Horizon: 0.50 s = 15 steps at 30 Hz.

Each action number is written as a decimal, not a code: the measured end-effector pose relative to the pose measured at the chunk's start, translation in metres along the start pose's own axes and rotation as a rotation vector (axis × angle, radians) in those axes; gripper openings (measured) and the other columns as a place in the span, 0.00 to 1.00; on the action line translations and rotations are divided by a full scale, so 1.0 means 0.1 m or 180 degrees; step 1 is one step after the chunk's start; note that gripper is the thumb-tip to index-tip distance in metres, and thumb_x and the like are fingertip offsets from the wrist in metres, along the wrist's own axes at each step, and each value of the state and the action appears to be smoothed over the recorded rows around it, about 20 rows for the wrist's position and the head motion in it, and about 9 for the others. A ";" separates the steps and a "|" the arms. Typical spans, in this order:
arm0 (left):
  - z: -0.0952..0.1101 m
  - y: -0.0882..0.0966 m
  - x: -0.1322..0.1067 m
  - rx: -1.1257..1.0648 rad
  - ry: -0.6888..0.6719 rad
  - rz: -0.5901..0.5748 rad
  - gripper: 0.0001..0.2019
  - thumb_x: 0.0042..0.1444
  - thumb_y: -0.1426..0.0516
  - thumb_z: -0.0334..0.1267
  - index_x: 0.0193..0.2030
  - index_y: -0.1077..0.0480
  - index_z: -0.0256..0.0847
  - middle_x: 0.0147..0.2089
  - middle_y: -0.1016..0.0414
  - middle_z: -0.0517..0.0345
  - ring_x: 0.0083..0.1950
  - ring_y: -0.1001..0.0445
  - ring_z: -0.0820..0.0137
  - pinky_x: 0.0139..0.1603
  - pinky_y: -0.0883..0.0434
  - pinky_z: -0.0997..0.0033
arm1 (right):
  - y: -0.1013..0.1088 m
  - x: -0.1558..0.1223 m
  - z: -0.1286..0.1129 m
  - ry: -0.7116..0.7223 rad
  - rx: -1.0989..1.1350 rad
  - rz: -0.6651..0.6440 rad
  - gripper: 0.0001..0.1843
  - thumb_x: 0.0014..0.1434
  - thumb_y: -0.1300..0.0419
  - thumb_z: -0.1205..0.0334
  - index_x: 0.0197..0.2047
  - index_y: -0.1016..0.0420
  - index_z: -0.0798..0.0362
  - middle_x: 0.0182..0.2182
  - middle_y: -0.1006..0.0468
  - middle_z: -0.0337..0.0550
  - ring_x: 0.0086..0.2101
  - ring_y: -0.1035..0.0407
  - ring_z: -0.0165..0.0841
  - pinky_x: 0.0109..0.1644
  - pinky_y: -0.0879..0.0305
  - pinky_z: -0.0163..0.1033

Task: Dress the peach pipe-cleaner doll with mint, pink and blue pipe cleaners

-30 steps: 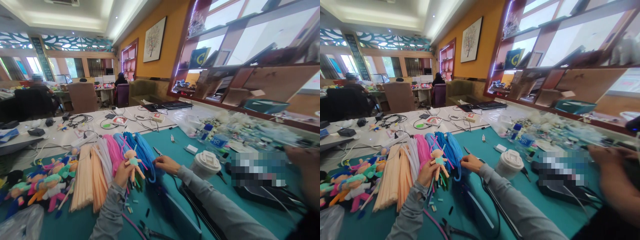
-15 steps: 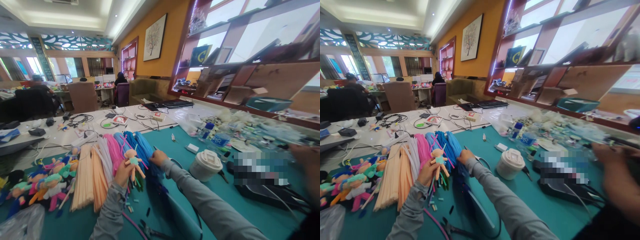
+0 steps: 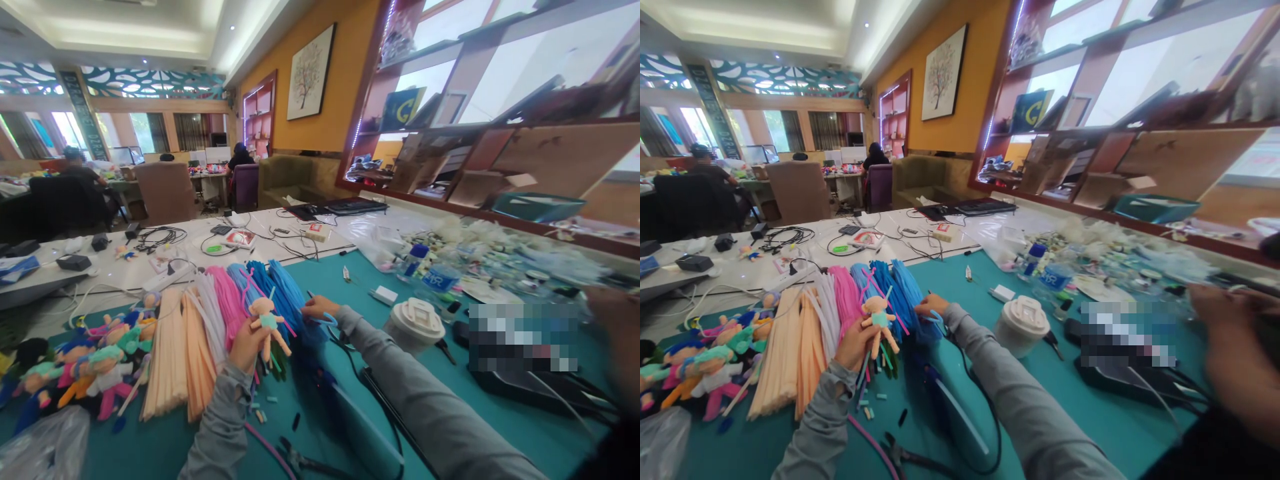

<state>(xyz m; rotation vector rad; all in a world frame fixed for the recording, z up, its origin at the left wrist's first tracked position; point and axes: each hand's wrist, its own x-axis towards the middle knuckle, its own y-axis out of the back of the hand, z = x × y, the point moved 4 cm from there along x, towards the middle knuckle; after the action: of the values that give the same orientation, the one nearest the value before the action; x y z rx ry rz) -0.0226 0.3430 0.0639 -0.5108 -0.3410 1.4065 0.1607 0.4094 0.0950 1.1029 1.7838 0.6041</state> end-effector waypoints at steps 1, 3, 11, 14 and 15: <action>0.00 0.00 0.00 -0.0003 -0.0002 0.0004 0.20 0.32 0.33 0.40 0.36 0.27 0.35 0.32 0.20 0.52 0.32 0.26 0.66 0.28 0.34 0.72 | 0.00 -0.03 0.00 0.0027 0.0007 -0.0058 0.16 0.61 0.44 0.57 0.50 0.32 0.56 0.47 0.29 0.44 0.43 0.31 0.38 0.44 0.31 0.46; 0.00 0.01 0.00 -0.0009 -0.0004 0.0016 0.20 0.32 0.33 0.39 0.35 0.27 0.35 0.32 0.20 0.52 0.32 0.26 0.66 0.28 0.34 0.72 | 0.01 -0.08 0.01 0.0090 -0.0002 -0.0136 0.16 0.61 0.44 0.57 0.50 0.32 0.56 0.47 0.29 0.44 0.43 0.31 0.39 0.44 0.31 0.46; 0.01 0.01 -0.01 -0.0021 0.0043 0.0087 0.19 0.31 0.33 0.38 0.34 0.27 0.35 0.33 0.20 0.50 0.35 0.25 0.64 0.31 0.32 0.70 | -0.01 -0.15 0.10 0.0066 -0.0147 0.0114 0.17 0.61 0.43 0.57 0.49 0.31 0.57 0.47 0.29 0.43 0.43 0.31 0.40 0.44 0.31 0.46; 0.02 0.00 -0.01 -0.0024 0.0059 0.0087 0.19 0.31 0.33 0.38 0.33 0.28 0.35 0.34 0.20 0.50 0.36 0.25 0.63 0.30 0.33 0.71 | -0.05 -0.10 0.08 0.0047 -0.0197 0.0321 0.15 0.61 0.44 0.57 0.49 0.31 0.55 0.48 0.30 0.44 0.44 0.32 0.39 0.45 0.32 0.46; 0.03 0.00 -0.02 -0.0027 0.0061 0.0095 0.19 0.31 0.33 0.38 0.33 0.28 0.35 0.34 0.20 0.50 0.36 0.25 0.63 0.30 0.33 0.71 | -0.07 -0.07 0.06 0.0081 -0.0191 0.0380 0.15 0.61 0.44 0.57 0.49 0.31 0.55 0.49 0.30 0.45 0.44 0.32 0.38 0.45 0.32 0.45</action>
<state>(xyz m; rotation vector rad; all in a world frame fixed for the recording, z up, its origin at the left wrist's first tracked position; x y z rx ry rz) -0.0243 0.3419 0.0664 -0.5377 -0.3253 1.4286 0.1644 0.3993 0.0904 1.1709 1.7192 0.7418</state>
